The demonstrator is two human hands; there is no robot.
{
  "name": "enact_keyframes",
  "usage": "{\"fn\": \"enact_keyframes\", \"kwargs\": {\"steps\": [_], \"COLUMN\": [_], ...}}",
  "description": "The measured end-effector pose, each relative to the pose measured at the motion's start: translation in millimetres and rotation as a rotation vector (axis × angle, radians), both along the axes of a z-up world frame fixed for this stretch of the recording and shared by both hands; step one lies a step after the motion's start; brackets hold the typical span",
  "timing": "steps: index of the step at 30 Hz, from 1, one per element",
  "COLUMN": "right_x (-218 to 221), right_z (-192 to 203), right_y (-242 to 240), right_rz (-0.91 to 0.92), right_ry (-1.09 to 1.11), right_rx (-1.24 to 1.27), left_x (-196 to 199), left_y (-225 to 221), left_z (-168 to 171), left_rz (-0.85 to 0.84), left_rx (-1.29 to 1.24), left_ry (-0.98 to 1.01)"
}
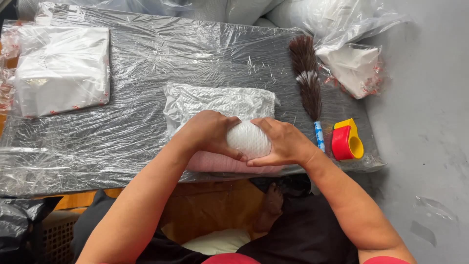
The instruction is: The person uses a vacuum cleaner to remove air from a plastic bag containing a white pillow, then seals the bag's opening by hand and applies tape using a dispenser.
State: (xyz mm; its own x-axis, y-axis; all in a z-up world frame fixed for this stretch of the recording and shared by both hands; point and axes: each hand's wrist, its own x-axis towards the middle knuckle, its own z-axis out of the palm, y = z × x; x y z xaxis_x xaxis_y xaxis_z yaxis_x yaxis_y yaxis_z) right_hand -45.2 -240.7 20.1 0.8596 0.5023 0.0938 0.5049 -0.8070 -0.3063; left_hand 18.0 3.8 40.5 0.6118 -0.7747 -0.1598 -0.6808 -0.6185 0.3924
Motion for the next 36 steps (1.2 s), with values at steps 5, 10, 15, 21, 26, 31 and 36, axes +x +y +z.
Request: {"fn": "enact_keyframes", "kwargs": {"steps": [5,10,15,21,26,31,36], "right_x": [36.5,72.8,103.6,106.2,103.3,98.8,93.8], "right_z": [22.1,36.1,26.1,29.9,26.2,30.5,51.2], "right_y": [2.8,5.2,-3.6,-4.6,-6.9,-10.8,33.3], "right_rz": [-0.126,-0.232,-0.295,-0.272,-0.272,-0.264,-0.380], "right_ry": [0.420,0.632,0.747,0.755,0.739,0.682,0.624], "right_rx": [-0.026,-0.067,-0.063,-0.068,-0.045,-0.054,-0.059], "left_x": [35.5,67.8,88.1,77.1,44.8,44.6,63.6], "left_y": [-7.3,-13.4,-15.1,-16.4,-30.1,-30.4,-35.9], "left_z": [4.5,9.6,16.2,3.6,-33.6,-29.1,-52.4], "left_rz": [0.071,0.138,0.172,0.174,0.160,0.184,0.203], "left_rx": [0.060,0.093,0.079,0.068,0.081,0.007,-0.049], "left_ry": [0.230,0.440,0.565,0.328,-0.163,-0.159,-0.161]}}
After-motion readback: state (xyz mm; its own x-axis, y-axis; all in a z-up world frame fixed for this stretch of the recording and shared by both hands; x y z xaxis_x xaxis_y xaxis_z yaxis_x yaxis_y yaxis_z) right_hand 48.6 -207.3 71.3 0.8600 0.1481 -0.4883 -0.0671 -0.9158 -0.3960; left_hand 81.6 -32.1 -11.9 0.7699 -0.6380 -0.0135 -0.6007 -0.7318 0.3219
